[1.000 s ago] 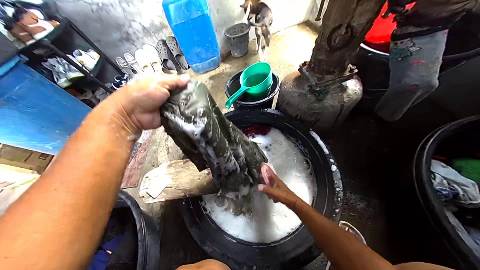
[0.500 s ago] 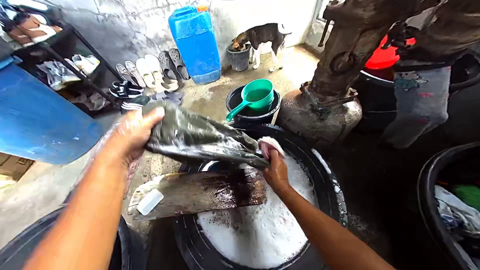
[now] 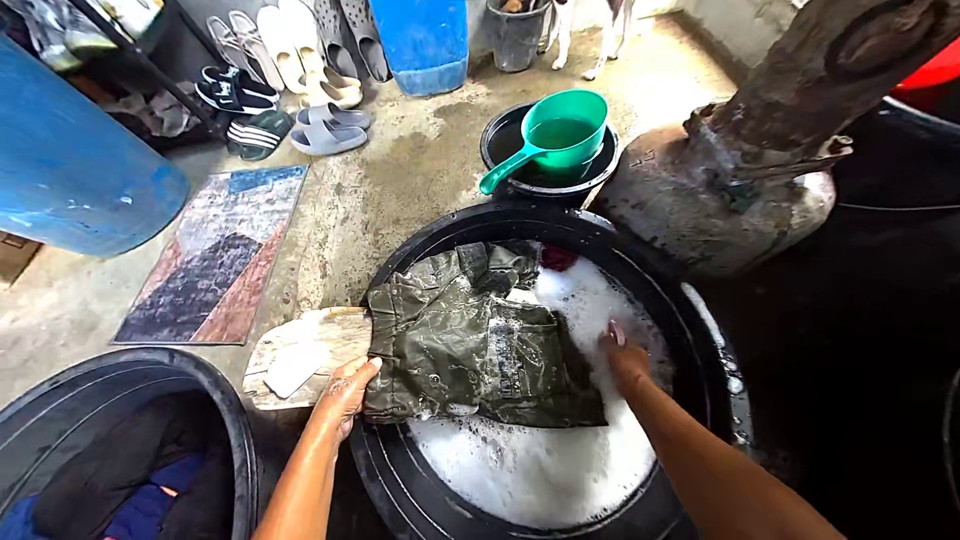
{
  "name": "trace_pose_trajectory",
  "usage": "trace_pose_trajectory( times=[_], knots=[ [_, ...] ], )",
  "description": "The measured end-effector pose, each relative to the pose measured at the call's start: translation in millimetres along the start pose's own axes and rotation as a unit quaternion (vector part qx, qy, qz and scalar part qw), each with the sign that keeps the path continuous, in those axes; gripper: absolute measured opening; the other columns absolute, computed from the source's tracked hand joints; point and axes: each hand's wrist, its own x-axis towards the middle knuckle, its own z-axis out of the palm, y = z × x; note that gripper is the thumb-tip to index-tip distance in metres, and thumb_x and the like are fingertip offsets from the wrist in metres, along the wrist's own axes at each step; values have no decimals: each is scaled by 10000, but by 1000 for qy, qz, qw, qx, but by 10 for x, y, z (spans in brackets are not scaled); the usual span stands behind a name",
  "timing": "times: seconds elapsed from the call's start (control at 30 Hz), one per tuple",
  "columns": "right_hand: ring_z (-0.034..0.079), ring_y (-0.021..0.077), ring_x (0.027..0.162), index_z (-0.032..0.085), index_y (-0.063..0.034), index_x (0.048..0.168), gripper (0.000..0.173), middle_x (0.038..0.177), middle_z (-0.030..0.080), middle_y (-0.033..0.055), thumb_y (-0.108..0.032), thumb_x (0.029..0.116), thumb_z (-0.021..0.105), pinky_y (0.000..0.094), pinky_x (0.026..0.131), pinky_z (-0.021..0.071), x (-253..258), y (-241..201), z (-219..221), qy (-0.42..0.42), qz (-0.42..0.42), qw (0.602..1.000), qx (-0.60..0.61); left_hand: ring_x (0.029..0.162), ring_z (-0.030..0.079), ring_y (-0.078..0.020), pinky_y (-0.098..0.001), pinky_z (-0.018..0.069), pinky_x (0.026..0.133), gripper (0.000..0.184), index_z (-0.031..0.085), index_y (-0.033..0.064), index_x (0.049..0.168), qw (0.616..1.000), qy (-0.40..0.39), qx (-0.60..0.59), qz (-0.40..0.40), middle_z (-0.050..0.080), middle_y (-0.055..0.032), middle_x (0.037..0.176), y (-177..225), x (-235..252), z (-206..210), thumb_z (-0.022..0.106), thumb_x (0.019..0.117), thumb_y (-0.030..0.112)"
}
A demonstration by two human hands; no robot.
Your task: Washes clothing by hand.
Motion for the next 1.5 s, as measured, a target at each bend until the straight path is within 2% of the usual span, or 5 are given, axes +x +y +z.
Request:
trace_pose_trajectory(
  times=[0.13,0.47,0.87,1.17,1.5],
  knots=[
    [589,151,603,601,17,1167,321,757,608,85,-278,1088,503,342,574,538,-598,-677,479,-233,-89,962,112,974,640,-148,-312,539,868,245,565,-43,1256,992,31,-118,8,643,-137,1114,-34,-32,56,465,1071,82],
    [661,428,1164,552,-34,1418,548,1288,664,238,-378,1003,650,655,960,518,-1302,-1172,1607,-241,-337,879,-236,1157,598,-149,-365,497,1006,378,500,-25,1399,983,88,-68,145,593,-152,1314,-70,-161,-6,426,1060,126],
    [684,395,1080,553,2,1296,517,1136,689,229,-387,985,689,607,906,541,-1837,-1812,1780,-287,-352,878,-152,1188,588,-223,-434,478,1018,370,540,-24,1379,991,106,-64,56,599,-195,1324,-59,-173,28,504,1061,163],
    [626,488,1195,476,56,1423,602,1283,624,322,-361,1019,635,664,989,491,-251,-954,627,-129,-143,927,-323,1004,663,-104,-322,565,886,343,535,11,1361,978,109,-141,106,659,-97,1166,78,-165,-31,443,1084,190],
    [687,384,1127,586,-82,1395,532,1280,679,188,-433,998,640,619,930,549,-1440,-1085,1650,-255,-357,871,-221,987,644,-42,-285,568,863,348,452,71,1416,953,194,-185,138,623,-2,1153,296,-278,-261,413,1094,198]
  ],
)
